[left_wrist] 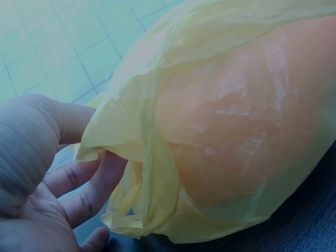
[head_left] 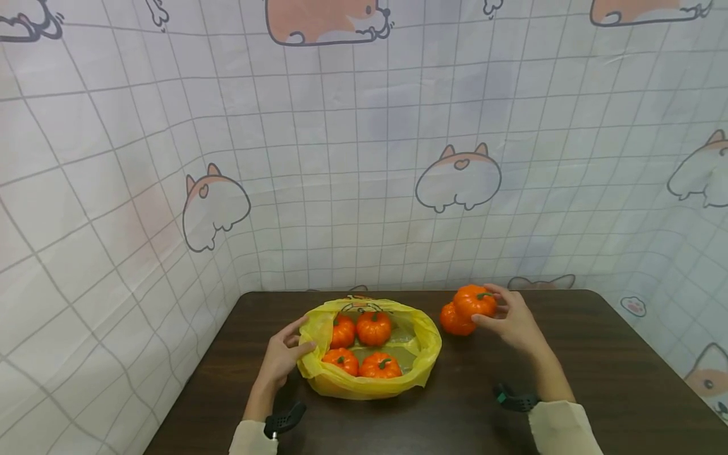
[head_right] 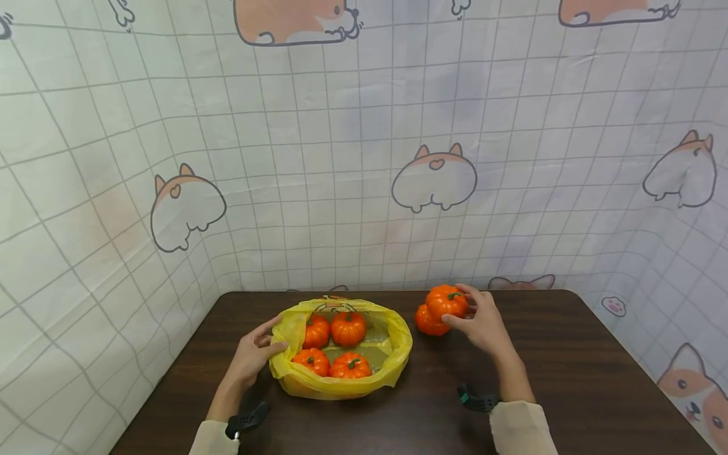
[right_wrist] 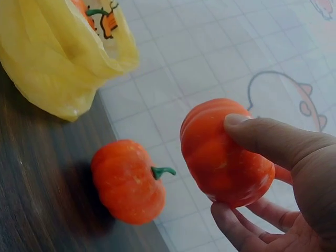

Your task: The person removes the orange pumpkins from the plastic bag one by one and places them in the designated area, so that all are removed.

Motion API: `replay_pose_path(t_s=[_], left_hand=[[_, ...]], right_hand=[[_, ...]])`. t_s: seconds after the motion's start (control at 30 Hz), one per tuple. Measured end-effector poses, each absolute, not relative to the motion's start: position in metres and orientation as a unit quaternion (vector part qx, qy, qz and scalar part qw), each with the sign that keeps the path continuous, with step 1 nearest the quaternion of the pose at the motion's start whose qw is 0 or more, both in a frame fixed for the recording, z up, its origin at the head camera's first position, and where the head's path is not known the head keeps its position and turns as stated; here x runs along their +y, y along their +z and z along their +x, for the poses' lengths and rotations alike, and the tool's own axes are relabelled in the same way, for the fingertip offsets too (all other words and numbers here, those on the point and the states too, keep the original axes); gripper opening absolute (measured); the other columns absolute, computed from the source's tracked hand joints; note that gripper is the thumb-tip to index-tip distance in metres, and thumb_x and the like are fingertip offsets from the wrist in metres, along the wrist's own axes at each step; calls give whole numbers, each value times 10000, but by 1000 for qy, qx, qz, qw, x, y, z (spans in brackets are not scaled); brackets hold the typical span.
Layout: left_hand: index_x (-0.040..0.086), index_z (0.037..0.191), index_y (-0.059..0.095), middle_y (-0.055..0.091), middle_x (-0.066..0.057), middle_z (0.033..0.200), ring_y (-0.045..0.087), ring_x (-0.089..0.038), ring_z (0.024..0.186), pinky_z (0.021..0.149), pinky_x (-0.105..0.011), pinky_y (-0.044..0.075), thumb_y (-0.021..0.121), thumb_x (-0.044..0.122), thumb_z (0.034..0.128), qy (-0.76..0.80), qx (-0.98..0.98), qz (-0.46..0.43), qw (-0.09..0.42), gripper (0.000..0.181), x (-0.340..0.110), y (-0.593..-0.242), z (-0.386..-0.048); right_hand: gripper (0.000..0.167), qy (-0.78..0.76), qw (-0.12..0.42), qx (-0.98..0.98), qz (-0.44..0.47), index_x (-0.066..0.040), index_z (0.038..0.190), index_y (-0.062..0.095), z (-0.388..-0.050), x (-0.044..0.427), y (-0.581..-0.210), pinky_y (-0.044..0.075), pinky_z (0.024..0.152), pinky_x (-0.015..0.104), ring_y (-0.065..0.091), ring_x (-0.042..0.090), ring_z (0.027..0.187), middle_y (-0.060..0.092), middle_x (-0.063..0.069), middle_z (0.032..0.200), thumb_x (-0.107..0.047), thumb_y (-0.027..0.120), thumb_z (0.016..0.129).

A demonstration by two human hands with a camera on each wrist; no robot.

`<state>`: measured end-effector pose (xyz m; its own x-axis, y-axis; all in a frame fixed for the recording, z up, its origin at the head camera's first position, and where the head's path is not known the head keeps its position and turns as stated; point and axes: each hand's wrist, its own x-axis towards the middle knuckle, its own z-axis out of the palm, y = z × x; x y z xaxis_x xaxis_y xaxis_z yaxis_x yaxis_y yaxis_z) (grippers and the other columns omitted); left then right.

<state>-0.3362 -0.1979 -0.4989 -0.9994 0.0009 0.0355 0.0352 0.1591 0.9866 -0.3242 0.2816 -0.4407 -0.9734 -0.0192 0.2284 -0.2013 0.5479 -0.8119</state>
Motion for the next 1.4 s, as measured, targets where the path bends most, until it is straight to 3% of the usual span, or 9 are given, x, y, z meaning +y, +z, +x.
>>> replay_pose_path(t_s=[0.3,0.9,1.4], left_hand=[[169,1504,532,726,-156,1000,641,-164,788,653,-279,545,745,56,917,-644,-765,-16,12,634,-199,-502,-336],[169,1508,527,740,-164,1059,711,-202,898,740,-343,611,735,48,921,-649,-761,-15,8,634,-200,-503,-335],[177,1503,533,735,-183,1077,682,-181,844,684,-298,567,739,58,923,-645,-764,-20,10,627,-198,-502,-336]], right_hand=[[818,463,107,-879,44,-12,1561,362,-325,296,-449,556,917,579,511,593,1258,313,349,1452,-282,788,917],[868,455,86,-887,-4,-20,1593,292,-328,310,-466,434,1020,685,400,588,1334,261,379,1498,-363,750,939],[879,463,75,-882,-45,-1,1589,278,-334,319,-491,416,1014,639,384,541,1296,250,392,1497,-322,764,931]])
